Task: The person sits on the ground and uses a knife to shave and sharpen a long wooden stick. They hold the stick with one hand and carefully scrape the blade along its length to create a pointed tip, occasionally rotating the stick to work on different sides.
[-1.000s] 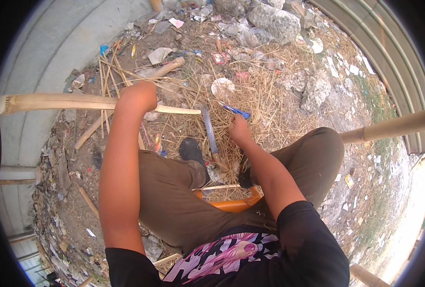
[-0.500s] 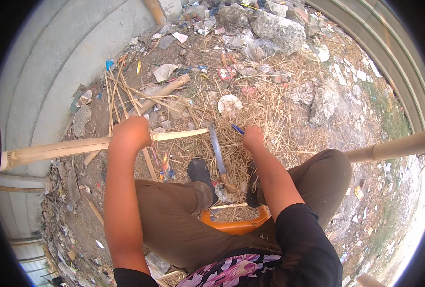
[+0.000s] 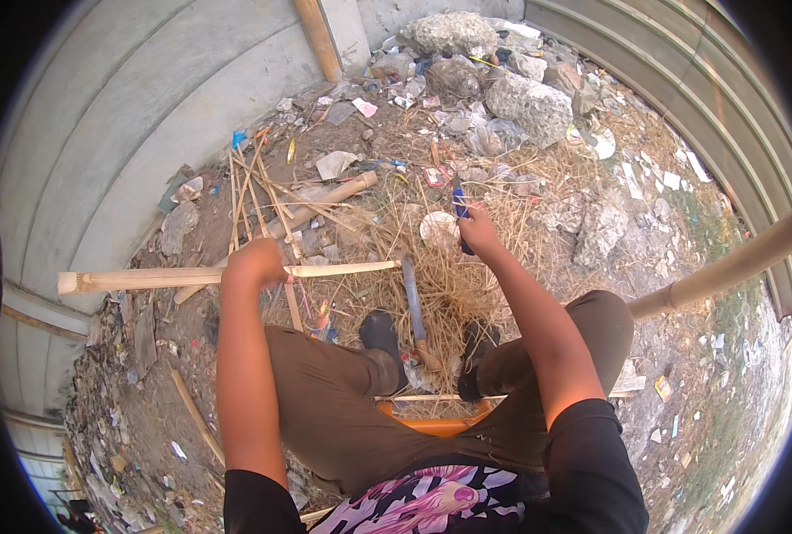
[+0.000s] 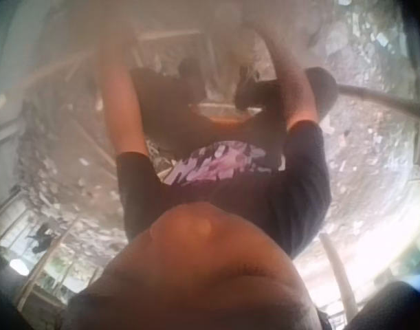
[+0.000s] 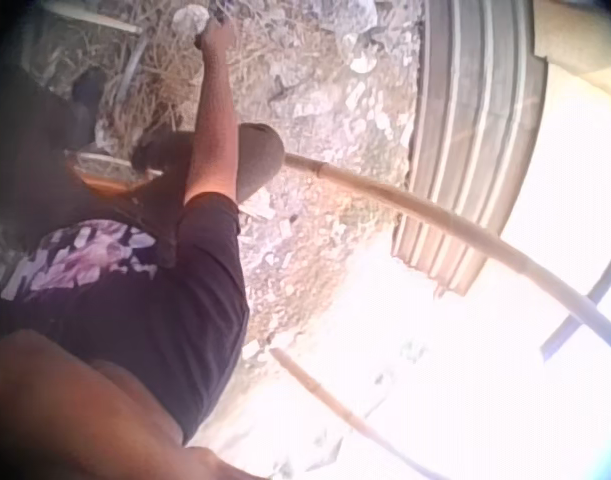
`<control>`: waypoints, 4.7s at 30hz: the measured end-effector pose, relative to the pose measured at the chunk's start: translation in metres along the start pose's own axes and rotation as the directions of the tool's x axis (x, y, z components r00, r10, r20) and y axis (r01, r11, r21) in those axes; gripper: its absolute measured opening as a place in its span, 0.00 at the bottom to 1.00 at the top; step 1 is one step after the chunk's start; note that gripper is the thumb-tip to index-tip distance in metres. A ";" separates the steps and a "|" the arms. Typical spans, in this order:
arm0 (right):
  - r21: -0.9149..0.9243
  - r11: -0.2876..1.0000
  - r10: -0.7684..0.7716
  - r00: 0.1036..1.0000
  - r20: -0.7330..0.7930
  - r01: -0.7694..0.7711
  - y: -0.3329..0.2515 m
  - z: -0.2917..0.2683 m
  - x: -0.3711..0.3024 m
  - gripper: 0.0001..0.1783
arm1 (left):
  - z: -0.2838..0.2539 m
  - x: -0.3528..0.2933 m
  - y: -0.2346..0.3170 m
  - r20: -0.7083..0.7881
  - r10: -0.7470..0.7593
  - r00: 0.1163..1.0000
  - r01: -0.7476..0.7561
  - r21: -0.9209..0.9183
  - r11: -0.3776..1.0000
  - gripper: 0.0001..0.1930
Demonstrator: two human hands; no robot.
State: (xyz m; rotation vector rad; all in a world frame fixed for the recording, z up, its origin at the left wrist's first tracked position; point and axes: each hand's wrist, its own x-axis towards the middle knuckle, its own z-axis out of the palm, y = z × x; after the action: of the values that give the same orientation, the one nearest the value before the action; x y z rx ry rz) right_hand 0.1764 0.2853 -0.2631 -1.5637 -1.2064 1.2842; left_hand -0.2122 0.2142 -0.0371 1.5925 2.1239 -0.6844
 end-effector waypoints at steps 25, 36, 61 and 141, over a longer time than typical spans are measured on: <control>-0.180 0.886 -0.413 0.903 0.116 0.428 -0.133 -0.015 -0.170 0.13 | 0.010 -0.153 0.045 -0.489 0.258 0.833 -0.537 -0.826 0.171 0.14; 0.176 0.795 -0.580 0.812 -0.060 0.581 -0.170 0.008 -0.172 0.14 | 0.046 -0.161 0.089 -0.359 0.478 0.802 -0.301 -0.933 -0.197 0.17; -0.242 0.297 -0.916 0.347 0.203 0.924 -0.229 0.084 -0.191 0.19 | 0.035 -0.183 0.067 -0.592 0.148 0.792 -0.486 -0.759 -0.434 0.16; 0.148 0.893 -0.434 0.901 0.029 0.425 -0.187 -0.012 -0.109 0.18 | 0.039 -0.171 0.100 -0.494 0.363 0.790 -0.348 -0.849 -0.399 0.15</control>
State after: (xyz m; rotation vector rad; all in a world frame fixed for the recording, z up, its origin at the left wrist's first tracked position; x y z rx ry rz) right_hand 0.1466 0.2289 -0.0562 -1.0831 -1.3774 1.0985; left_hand -0.0687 0.0831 0.0162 0.9243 0.9603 1.1740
